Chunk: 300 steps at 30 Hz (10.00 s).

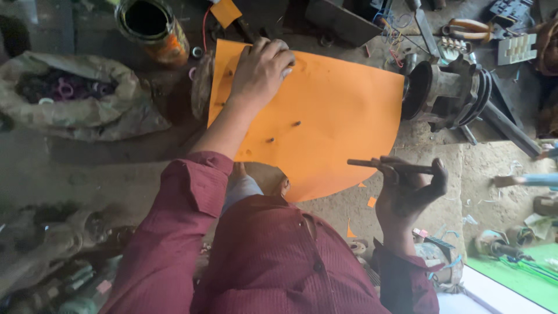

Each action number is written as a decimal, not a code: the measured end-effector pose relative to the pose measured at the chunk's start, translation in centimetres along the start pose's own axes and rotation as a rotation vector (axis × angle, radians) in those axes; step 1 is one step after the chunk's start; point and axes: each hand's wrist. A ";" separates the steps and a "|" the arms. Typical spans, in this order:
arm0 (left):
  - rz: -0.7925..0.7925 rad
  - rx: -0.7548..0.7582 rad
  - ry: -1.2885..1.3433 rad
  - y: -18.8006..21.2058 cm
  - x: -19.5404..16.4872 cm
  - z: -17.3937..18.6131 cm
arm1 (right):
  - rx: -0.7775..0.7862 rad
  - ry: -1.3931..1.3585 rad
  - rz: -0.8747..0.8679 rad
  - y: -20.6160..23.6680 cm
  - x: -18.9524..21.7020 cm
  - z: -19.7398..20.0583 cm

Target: The person lays an orange sheet over bolts protruding from the workbench and uses a pen to trace a circle around each bolt head, marking hole positions across the sheet. They press the sheet flat with one hand while marking each bolt in turn.

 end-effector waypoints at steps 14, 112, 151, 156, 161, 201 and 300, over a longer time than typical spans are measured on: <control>0.259 0.684 0.704 -8.5 7.2 -1.0 | 0.046 0.191 0.119 -9.0 6.0 -9.3; -0.210 0.032 0.246 -2.0 5.2 -4.3 | -0.148 -0.005 -0.275 -7.2 4.7 -9.6; -0.173 0.226 0.173 0.4 10.8 3.4 | -0.208 0.061 -0.309 1.3 7.3 -8.5; -0.151 0.367 0.116 2.0 11.4 4.1 | -0.228 0.048 -0.342 1.6 7.3 -8.2; -0.191 0.333 -0.013 2.8 11.7 2.7 | -0.212 0.024 -0.324 1.4 7.3 -8.6; -0.348 0.304 0.037 10.3 5.4 6.4 | -0.152 0.229 -0.261 2.5 7.9 -7.4; 0.481 0.343 -0.759 11.5 17.4 4.8 | 0.107 0.441 -0.353 -6.4 7.5 -12.2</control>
Point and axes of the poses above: each hand's wrist, its own y-axis away from the middle knuckle, its own z-axis out of the back of the hand, x = y × z, and after that the axes turned 3 degrees about y, right-handed
